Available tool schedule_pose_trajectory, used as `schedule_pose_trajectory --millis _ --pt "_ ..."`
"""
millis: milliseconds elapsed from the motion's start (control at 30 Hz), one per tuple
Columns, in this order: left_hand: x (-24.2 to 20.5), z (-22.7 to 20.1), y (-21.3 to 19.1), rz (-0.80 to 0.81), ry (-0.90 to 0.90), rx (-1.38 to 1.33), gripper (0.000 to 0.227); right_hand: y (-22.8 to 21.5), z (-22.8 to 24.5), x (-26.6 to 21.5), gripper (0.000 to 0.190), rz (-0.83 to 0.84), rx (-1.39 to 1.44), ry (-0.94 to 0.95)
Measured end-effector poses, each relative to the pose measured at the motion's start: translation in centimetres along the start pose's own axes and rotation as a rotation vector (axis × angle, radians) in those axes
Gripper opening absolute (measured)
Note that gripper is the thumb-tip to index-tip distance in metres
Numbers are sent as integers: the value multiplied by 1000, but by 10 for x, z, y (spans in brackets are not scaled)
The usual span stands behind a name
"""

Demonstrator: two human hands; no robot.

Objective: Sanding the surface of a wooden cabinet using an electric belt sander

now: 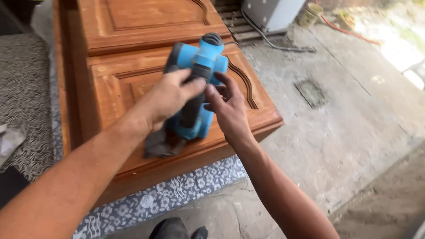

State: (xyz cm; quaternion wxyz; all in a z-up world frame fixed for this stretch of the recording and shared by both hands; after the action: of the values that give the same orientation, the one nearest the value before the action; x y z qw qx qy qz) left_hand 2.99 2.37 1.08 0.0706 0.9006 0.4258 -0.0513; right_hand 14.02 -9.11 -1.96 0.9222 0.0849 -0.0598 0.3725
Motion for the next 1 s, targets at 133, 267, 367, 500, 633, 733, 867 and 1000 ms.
schedule_pose_trajectory --millis 133,267,367,500,633,733,867,1000 --pt "0 -23 -70 -100 360 770 35 2 -21 19 67 -63 171 257" --pt "87 89 -152 -281 63 133 38 -13 -19 29 58 -22 51 301" --pt "97 123 -135 -215 -52 93 55 -24 -24 29 44 -27 188 429" --pt "104 104 -98 -103 -38 94 58 1 -46 26 43 154 383 641" --pt "91 85 -93 -23 1 249 51 43 -20 25 90 -27 241 775" --pt "97 103 -92 -49 -41 208 47 33 -44 30 83 -111 274 767" --pt "105 121 -81 -148 -272 -348 57 11 -60 33 60 -164 238 651" --pt "102 114 -47 -98 -307 -481 53 -19 -34 -8 52 -183 256 568"
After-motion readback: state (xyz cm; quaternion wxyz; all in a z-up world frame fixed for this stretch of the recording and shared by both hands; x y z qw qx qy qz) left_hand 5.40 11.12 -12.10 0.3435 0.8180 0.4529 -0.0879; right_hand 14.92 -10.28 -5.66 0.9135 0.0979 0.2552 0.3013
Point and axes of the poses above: each hand's wrist, its own x-axis towards the middle knuckle, its own y-axis out of the palm, z = x × y, the point moved 5 cm from there along x, towards the middle knuckle, and after that the axes turned 6 degrees about -z, right-handed, at the moved point
